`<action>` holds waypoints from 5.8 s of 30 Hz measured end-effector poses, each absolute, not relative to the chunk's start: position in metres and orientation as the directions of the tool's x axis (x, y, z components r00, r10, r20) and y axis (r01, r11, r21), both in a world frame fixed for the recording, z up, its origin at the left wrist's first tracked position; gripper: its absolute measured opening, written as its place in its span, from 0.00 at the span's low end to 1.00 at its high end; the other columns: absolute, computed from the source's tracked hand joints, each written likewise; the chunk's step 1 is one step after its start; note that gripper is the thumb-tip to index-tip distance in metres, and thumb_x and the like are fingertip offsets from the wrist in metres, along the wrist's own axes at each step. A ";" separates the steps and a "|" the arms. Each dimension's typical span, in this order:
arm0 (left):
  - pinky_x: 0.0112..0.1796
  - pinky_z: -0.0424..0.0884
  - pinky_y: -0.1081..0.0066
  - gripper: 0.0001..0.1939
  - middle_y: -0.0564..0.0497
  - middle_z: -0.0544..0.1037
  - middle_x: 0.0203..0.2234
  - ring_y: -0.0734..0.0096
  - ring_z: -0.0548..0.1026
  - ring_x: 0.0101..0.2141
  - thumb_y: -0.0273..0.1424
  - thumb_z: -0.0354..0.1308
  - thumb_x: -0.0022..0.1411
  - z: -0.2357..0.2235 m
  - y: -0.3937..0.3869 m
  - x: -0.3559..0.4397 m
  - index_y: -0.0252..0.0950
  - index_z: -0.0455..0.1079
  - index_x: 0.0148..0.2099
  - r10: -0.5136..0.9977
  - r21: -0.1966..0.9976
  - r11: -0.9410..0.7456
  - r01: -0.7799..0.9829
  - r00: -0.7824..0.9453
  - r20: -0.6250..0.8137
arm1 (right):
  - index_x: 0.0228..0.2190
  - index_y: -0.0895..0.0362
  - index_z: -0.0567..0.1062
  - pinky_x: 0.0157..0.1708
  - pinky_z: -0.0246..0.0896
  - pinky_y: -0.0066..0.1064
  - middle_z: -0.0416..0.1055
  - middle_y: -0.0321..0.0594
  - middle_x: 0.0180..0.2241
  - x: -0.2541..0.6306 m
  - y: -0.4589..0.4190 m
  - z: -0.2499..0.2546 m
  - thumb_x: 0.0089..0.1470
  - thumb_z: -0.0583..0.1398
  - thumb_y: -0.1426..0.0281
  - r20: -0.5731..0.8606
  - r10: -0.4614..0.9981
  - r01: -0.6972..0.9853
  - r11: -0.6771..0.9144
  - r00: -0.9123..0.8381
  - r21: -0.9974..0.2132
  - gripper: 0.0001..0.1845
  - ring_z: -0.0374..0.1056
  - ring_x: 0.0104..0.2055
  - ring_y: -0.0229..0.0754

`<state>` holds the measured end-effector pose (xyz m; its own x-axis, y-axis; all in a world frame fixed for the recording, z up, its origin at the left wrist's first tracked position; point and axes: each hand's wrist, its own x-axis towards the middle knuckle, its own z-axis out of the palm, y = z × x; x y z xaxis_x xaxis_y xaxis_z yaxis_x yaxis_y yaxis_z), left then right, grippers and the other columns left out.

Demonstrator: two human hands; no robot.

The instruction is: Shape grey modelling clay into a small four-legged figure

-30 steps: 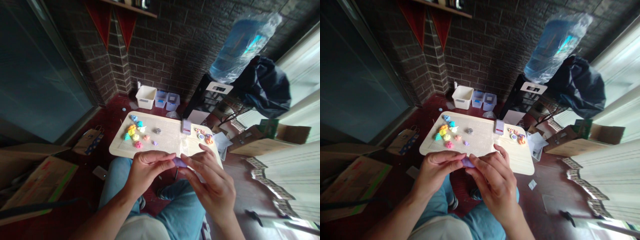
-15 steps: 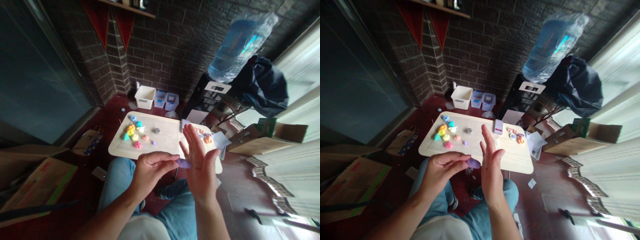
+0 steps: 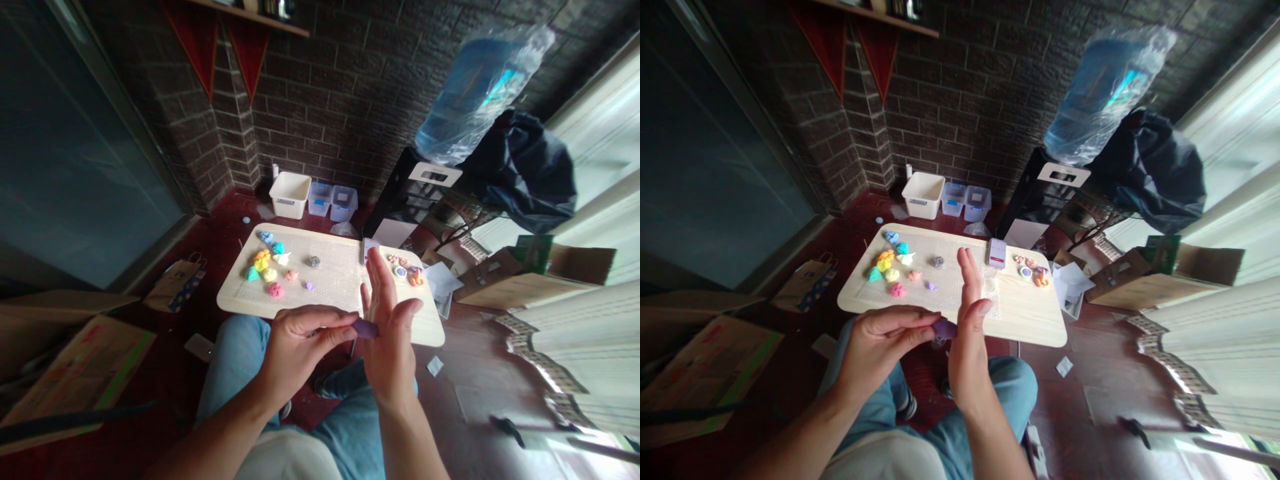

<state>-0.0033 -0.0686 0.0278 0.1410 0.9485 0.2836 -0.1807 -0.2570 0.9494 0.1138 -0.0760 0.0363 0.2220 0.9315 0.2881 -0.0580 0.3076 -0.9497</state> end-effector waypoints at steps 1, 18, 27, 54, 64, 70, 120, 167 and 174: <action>0.38 0.76 0.83 0.15 0.59 0.84 0.31 0.77 0.82 0.33 0.21 0.69 0.50 0.029 -0.069 -0.003 0.47 0.81 0.36 0.945 0.947 -0.271 -0.174 0.138 0.296 | 0.60 0.39 0.63 0.69 0.29 0.51 0.51 0.27 0.68 0.113 -0.076 0.037 0.61 0.35 0.43 0.290 0.931 -0.061 0.309 0.221 -0.949 0.36 0.37 0.72 0.46; 0.38 0.77 0.81 0.12 0.56 0.84 0.31 0.74 0.82 0.32 0.22 0.69 0.49 0.030 -0.071 -0.002 0.44 0.81 0.35 0.942 0.949 -0.265 -0.169 0.163 0.292 | 0.62 0.41 0.60 0.69 0.28 0.50 0.47 0.28 0.69 0.113 -0.081 0.030 0.62 0.37 0.44 0.223 0.950 -0.074 0.244 0.219 -0.967 0.34 0.34 0.72 0.46; 0.33 0.78 0.76 0.11 0.48 0.84 0.28 0.72 0.81 0.27 0.34 0.72 0.48 0.018 -0.051 -0.013 0.36 0.81 0.35 0.947 0.799 0.267 -0.539 0.299 -0.115 | 0.45 0.43 0.78 0.54 0.57 0.50 0.69 0.40 0.47 0.159 -0.095 0.048 0.54 0.66 0.67 0.609 0.793 0.552 0.492 0.036 -0.673 0.15 0.64 0.52 0.49; 0.38 0.77 0.73 0.10 0.48 0.84 0.32 0.68 0.82 0.34 0.33 0.72 0.48 0.014 -0.058 -0.015 0.39 0.82 0.36 0.950 0.881 0.215 -0.421 0.299 -0.088 | 0.37 0.49 0.78 0.41 0.54 0.45 0.75 0.33 0.29 0.157 -0.102 0.068 0.53 0.65 0.78 0.716 0.660 0.721 0.608 -0.226 -0.333 0.13 0.63 0.32 0.42; 0.38 0.77 0.74 0.09 0.49 0.84 0.32 0.70 0.82 0.34 0.32 0.72 0.49 0.013 -0.060 -0.014 0.41 0.81 0.36 0.946 0.882 0.220 -0.416 0.312 -0.089 | 0.39 0.47 0.78 0.44 0.53 0.47 0.76 0.32 0.28 0.158 -0.104 0.066 0.53 0.65 0.77 0.710 0.668 0.747 0.586 -0.225 -0.314 0.14 0.62 0.32 0.42; 0.40 0.77 0.71 0.10 0.48 0.84 0.32 0.68 0.81 0.35 0.33 0.72 0.49 0.012 -0.060 -0.014 0.40 0.81 0.36 0.946 0.891 0.219 -0.397 0.309 -0.095 | 0.44 0.43 0.77 0.46 0.53 0.49 0.76 0.31 0.29 0.159 -0.106 0.064 0.53 0.65 0.77 0.717 0.661 0.755 0.582 -0.222 -0.302 0.20 0.62 0.32 0.43; 0.40 0.77 0.75 0.10 0.52 0.84 0.33 0.73 0.81 0.35 0.29 0.70 0.52 0.012 -0.066 -0.007 0.36 0.78 0.38 0.920 0.802 0.316 -0.507 0.371 -0.128 | 0.33 0.49 0.80 0.37 0.62 0.28 0.74 0.33 0.32 0.167 -0.093 0.050 0.54 0.66 0.67 0.190 0.982 0.294 0.186 -0.013 -0.938 0.02 0.69 0.36 0.36; 0.37 0.77 0.71 0.08 0.50 0.84 0.32 0.66 0.81 0.35 0.31 0.71 0.50 0.020 -0.065 -0.015 0.40 0.81 0.35 0.965 0.927 0.059 -0.370 0.261 0.043 | 0.42 0.45 0.79 0.40 0.68 0.40 0.79 0.36 0.37 0.162 -0.098 0.046 0.52 0.66 0.79 0.525 0.847 0.272 0.526 -0.079 -0.806 0.19 0.73 0.40 0.44; 0.38 0.76 0.70 0.04 0.50 0.83 0.29 0.68 0.79 0.33 0.32 0.70 0.51 0.026 -0.066 -0.018 0.43 0.82 0.33 0.958 0.967 -0.136 -0.218 0.218 0.184 | 0.41 0.47 0.80 0.39 0.68 0.37 0.79 0.36 0.36 0.161 -0.099 0.047 0.51 0.66 0.81 0.511 0.854 0.263 0.518 -0.101 -0.814 0.19 0.74 0.38 0.42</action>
<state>-0.0180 -0.0659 0.0265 0.2178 0.9585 0.1840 -0.2176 -0.1361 0.9665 0.1612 -0.0987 0.0466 -0.1012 0.8535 0.5112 0.2630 0.5185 -0.8136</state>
